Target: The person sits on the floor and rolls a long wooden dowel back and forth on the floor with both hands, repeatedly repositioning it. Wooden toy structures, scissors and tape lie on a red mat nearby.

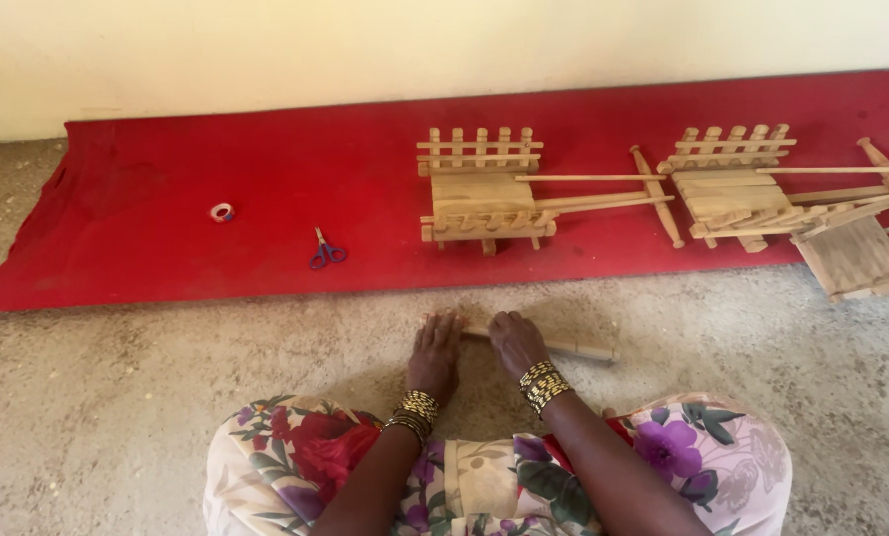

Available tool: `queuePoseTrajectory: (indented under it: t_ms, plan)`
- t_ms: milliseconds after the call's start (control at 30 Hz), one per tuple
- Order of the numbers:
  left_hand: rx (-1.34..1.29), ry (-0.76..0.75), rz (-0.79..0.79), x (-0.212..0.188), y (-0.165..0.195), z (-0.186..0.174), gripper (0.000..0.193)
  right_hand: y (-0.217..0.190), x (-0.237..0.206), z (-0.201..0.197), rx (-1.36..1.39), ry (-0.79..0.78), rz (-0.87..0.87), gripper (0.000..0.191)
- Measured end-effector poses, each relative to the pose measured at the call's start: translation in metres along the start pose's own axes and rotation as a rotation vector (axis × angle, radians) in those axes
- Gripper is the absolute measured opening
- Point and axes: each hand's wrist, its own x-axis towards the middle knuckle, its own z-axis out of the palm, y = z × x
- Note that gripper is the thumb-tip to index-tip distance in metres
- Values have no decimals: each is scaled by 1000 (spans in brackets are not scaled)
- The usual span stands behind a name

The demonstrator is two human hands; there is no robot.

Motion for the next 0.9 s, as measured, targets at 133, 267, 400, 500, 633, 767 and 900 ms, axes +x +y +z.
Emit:
queuePoseTrajectory:
  t_ms: [133,267,400,500,633,767,900]
  plan:
    - [183,-109,5,-1,6,3,84,-4,-1,-10,36,18,36,16]
    - [85,10,42,-11,12,9,70,-6,0,-16,48,14,38,20]
    - [-12,39,72,-6,7,13,63,-4,0,-13,15,-31,26,21]
    - [-9,18,105,3,4,14,64,-1,-2,-5,-4,14,-19,22]
    - [36,-12,155,5,8,16,70,2,-1,4,-14,33,-31,23]
    - [-21,9,193,-1,14,10,72,1,1,0,-19,-7,0,20]
    - [86,-154,102,1,15,2,84,-6,0,-17,69,22,-49,37]
